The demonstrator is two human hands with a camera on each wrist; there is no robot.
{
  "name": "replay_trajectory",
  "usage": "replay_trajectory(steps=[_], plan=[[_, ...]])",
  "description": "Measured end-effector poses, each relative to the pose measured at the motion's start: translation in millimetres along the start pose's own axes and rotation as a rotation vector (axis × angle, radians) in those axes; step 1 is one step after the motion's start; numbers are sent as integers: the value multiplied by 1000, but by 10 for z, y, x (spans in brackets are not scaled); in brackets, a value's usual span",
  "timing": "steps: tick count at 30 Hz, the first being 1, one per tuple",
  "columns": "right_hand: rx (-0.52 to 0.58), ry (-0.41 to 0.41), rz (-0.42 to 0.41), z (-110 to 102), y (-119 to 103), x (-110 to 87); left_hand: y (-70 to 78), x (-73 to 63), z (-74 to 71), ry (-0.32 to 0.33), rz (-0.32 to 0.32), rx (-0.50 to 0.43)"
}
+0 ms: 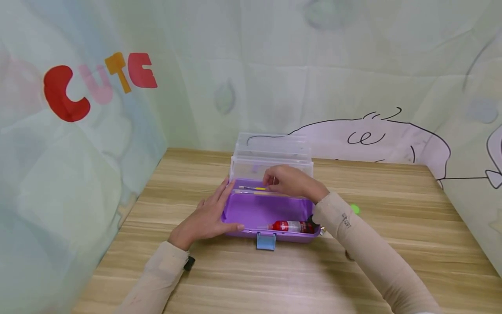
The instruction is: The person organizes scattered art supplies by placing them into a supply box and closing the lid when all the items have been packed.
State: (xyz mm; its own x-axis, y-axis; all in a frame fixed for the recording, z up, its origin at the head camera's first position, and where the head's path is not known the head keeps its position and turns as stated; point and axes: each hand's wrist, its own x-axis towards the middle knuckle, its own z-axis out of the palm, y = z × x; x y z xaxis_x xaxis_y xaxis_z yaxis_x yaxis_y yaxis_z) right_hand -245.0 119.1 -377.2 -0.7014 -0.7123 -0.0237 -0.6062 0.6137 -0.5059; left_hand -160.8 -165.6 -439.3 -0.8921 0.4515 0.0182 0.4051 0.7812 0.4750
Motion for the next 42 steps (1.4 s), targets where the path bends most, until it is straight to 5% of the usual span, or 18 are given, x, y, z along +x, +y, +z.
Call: replay_trajectory(steps=[19, 42], plan=[[42, 65, 13, -123, 137, -301, 4, 6, 3, 5, 5, -11], [189, 189, 66, -324, 391, -954, -28, 39, 39, -9, -1, -8]])
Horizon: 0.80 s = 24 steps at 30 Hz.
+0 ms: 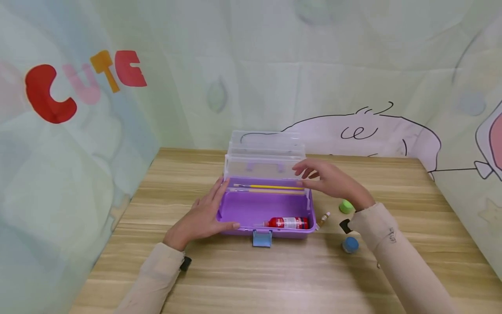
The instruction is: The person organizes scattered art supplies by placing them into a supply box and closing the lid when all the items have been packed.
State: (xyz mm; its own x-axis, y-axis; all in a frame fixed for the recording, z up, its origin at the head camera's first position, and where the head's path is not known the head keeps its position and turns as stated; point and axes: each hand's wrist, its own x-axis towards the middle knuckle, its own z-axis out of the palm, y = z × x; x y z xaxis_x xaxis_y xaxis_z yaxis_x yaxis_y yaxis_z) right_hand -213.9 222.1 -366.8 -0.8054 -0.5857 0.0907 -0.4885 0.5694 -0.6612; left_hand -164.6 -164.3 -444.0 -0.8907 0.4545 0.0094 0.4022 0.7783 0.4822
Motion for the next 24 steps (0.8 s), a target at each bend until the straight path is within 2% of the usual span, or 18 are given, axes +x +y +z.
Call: replay_trajectory(steps=[14, 24], plan=[[53, 27, -31, -165, 164, -314, -2, 4, -46, 19, 19, 12], [92, 39, -12, -142, 310, -605, -16, 20, -4, 18, 35, 3]])
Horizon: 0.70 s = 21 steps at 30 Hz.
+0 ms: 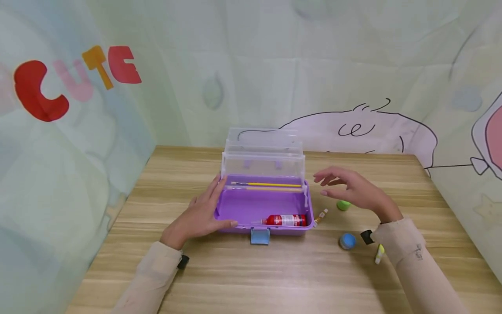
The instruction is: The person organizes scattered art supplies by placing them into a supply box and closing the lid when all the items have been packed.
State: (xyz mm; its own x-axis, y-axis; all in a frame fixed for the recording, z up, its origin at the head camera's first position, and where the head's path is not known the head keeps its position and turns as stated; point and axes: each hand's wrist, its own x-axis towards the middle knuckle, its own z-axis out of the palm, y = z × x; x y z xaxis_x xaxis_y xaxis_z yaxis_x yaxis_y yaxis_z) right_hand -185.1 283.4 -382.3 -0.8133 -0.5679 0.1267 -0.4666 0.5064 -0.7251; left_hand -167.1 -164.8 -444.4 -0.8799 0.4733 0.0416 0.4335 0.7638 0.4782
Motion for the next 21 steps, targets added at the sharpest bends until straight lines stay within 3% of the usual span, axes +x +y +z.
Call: replay_trajectory(steps=[14, 21], plan=[[6, 5, 4, 63, 136, -233, 31, -21, -23, -10, -15, -12], [12, 10, 56, 93, 206, -309, 16, -14, -9, -2, -10, 0]])
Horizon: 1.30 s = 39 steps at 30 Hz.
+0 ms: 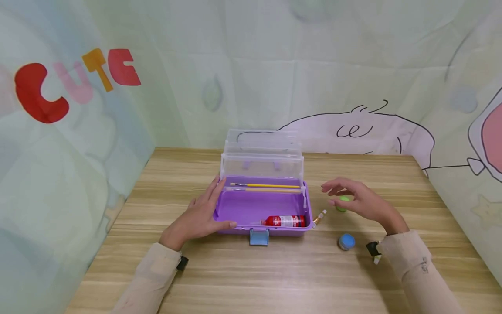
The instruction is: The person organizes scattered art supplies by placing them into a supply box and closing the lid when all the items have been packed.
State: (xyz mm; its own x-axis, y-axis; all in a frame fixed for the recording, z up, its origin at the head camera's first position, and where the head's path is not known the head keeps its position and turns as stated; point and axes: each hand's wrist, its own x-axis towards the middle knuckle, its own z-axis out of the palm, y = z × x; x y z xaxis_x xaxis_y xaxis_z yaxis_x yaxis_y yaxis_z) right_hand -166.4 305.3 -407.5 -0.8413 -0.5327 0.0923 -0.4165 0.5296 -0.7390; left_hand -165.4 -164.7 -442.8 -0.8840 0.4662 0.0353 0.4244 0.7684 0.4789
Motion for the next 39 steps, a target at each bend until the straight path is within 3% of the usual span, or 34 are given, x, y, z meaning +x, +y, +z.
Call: replay_trajectory(steps=[19, 39], plan=[[42, -45, 37, 145, 274, -65, 4, 8, 5, -1, 3, -2], [33, -83, -30, 259, 242, -44, 9, 20, -3, -3, 3, 1]])
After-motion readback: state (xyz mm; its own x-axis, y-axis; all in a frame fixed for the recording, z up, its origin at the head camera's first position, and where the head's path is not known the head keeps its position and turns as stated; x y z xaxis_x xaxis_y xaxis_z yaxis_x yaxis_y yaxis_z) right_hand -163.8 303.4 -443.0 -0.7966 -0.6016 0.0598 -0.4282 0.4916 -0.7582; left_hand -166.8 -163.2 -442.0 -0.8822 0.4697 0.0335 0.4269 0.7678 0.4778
